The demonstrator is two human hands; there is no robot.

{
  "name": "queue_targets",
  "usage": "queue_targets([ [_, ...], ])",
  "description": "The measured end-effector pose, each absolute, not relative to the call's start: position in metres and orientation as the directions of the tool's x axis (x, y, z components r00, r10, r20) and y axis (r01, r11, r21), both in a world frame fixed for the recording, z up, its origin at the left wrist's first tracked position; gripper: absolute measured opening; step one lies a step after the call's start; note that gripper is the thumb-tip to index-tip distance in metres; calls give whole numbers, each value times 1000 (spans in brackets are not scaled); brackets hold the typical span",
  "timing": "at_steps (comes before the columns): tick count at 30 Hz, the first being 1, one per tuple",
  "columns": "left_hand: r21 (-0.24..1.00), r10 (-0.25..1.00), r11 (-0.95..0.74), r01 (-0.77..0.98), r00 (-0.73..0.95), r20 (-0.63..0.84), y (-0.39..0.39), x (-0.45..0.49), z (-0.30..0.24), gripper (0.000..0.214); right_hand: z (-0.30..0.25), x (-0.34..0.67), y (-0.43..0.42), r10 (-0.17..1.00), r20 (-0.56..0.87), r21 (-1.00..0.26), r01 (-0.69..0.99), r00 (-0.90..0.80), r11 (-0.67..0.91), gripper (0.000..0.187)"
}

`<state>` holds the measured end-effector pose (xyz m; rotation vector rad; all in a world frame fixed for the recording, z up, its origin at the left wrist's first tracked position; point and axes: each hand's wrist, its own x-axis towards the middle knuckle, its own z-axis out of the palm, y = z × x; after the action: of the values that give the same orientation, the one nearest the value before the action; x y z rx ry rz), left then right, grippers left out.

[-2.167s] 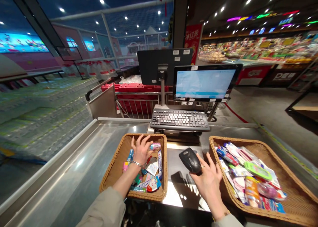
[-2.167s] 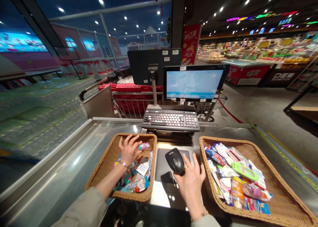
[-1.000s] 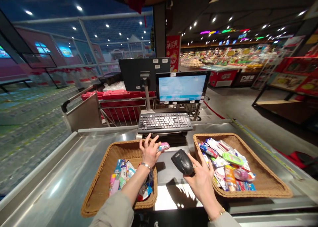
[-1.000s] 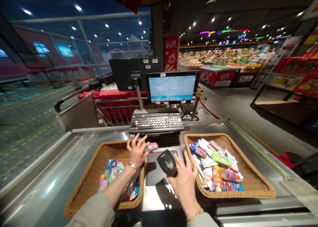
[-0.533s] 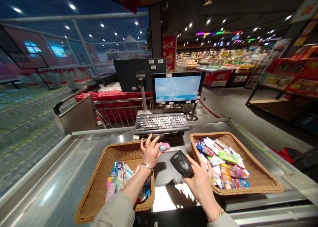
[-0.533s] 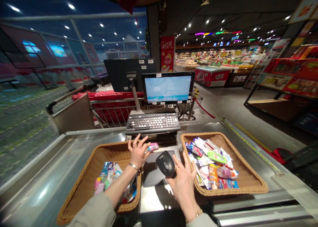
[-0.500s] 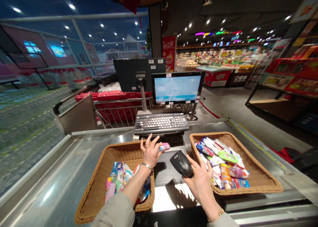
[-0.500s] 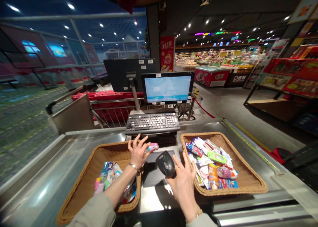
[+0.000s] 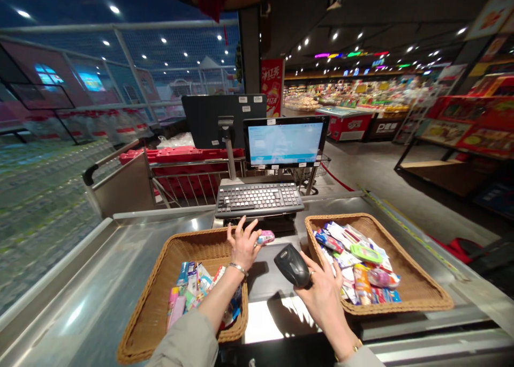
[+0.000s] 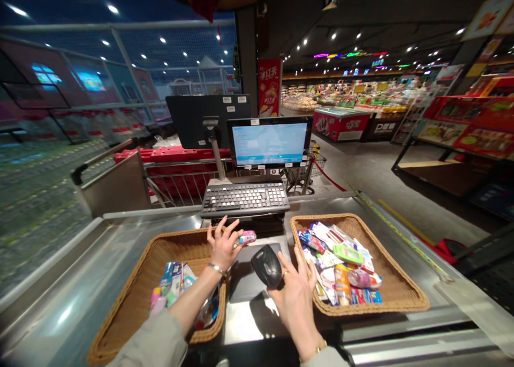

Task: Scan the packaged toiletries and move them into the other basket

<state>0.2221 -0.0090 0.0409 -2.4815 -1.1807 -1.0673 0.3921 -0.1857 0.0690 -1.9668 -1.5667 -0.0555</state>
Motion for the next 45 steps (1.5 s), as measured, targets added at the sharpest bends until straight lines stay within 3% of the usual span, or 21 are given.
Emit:
queue_targets([
  [23, 130, 594, -672, 729, 427, 682, -12, 228, 42, 23, 65, 397, -193, 841, 448, -405, 907, 304, -112, 31],
  [36, 124, 553, -730, 672, 474, 685, -16, 256, 52, 24, 60, 422, -209, 776, 470, -405, 884, 420, -233, 25],
  [41, 116, 532, -752, 649, 494, 688, -20, 274, 57, 24, 60, 433, -217, 743, 470, -405, 864, 477, -298, 34],
  [45, 119, 506, -779, 616, 505, 700, -23, 291, 61, 25, 58, 443, -223, 713, 464, -407, 842, 525, -354, 28],
])
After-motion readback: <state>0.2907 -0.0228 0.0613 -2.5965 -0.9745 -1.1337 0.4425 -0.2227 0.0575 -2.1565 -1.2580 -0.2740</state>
